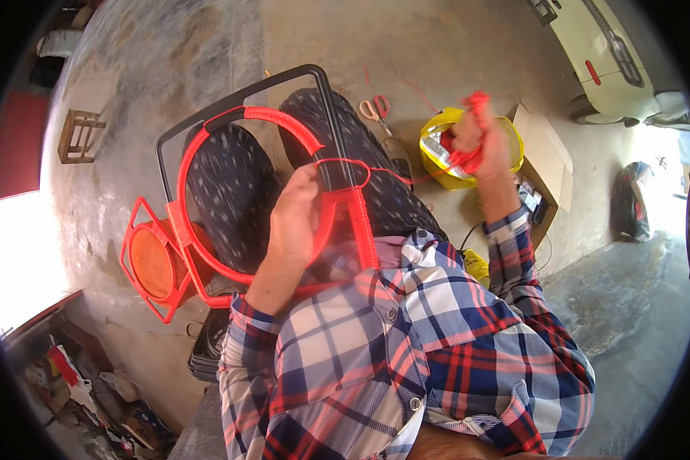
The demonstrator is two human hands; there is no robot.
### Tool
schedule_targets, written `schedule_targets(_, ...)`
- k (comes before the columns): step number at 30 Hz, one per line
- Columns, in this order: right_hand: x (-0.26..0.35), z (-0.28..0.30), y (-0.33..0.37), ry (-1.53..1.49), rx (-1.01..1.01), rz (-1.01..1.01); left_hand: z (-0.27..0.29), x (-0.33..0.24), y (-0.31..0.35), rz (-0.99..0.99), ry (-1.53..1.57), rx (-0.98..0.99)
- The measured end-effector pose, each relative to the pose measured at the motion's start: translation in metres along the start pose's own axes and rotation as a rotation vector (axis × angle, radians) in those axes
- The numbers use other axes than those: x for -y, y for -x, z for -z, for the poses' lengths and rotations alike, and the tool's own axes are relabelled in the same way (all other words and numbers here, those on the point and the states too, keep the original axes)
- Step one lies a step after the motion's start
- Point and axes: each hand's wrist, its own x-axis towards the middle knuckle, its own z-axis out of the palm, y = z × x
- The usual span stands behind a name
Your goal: The person weaves red string onto a black and red frame assembly by hand.
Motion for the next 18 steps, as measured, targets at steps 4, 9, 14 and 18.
schedule_targets(4, -0.066, -0.089, 0.023, 0.88, 0.163, -0.231, -0.005, 0.001, 0.001, 0.03, -0.02, -0.07)
schedule_targets(9, -0.046, -0.061, 0.032, 0.796, 0.042, -0.29, 0.008, 0.002, 0.0, 0.084, -0.048, -0.041)
schedule_targets(14, -0.045, -0.054, 0.052, 0.725, 0.05, -0.304, 0.003, -0.002, -0.002, 0.127, -0.058, -0.12)
schedule_targets(18, -0.052, -0.05, 0.053, 0.645, 0.029, -0.198, 0.012, 0.002, 0.0, 0.152, -0.037, -0.109)
